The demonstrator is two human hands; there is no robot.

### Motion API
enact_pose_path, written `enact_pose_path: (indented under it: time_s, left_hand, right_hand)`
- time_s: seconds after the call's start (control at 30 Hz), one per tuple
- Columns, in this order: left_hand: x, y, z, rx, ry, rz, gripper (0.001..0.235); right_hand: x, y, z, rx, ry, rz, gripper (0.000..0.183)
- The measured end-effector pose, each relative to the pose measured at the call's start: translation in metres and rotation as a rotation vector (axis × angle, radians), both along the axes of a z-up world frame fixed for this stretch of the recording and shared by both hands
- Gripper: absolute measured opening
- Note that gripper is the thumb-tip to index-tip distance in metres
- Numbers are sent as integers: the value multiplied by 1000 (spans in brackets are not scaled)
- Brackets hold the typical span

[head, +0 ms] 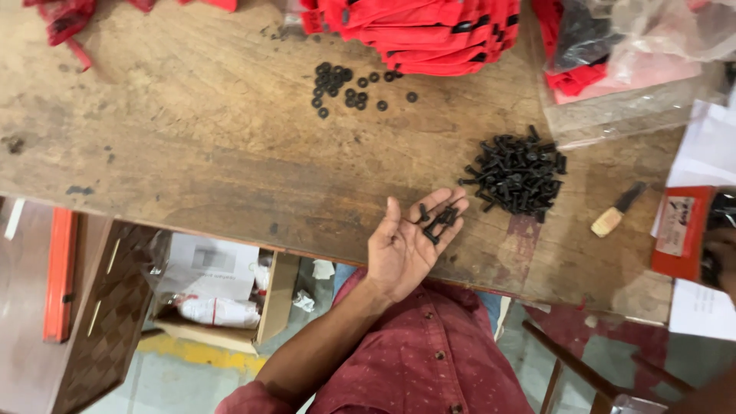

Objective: The person picks up and moves red fabric bags, black screws, and black washers on a wooden workbench. They handle the items by hand, placing hardware into the bags.

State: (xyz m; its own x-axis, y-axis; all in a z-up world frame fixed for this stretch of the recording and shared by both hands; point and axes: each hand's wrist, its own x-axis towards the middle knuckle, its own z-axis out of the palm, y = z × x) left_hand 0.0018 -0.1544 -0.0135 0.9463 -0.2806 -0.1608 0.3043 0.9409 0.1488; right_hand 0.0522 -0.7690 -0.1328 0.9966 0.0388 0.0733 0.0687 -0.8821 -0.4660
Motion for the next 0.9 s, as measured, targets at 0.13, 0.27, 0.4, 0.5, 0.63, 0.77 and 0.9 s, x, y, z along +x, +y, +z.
enact_pose_path:
  time_s: [0.13,0.27,0.4,0.5,0.63,0.77,0.9]
  left_hand:
    - [0,-1,0,10,-4,-1,79]
    - [3,-5,0,21,-9,0,80]
    - [5,-6,2,5,-2,-17,79]
    - [6,-7,5,21,25,-7,78]
    - [7,-7,6,30,59,-1,77]
    - [8,-8,4,15,61,8,76]
    - [8,-12,5,44,58,34,76]
  right_hand:
    - [0,53,61,8,-1,-29,17]
    - [7,156,166,-229,-1,-38,35]
    - [4,177,179,-202,-129,-61,24]
    - [1,192,190,-115,-105,-176,18]
    - [5,222,217,-78,-303,-192,19]
    - [-7,163,163,193,-449,-293,13]
    - [-9,231,206,874,-409,-295,20]
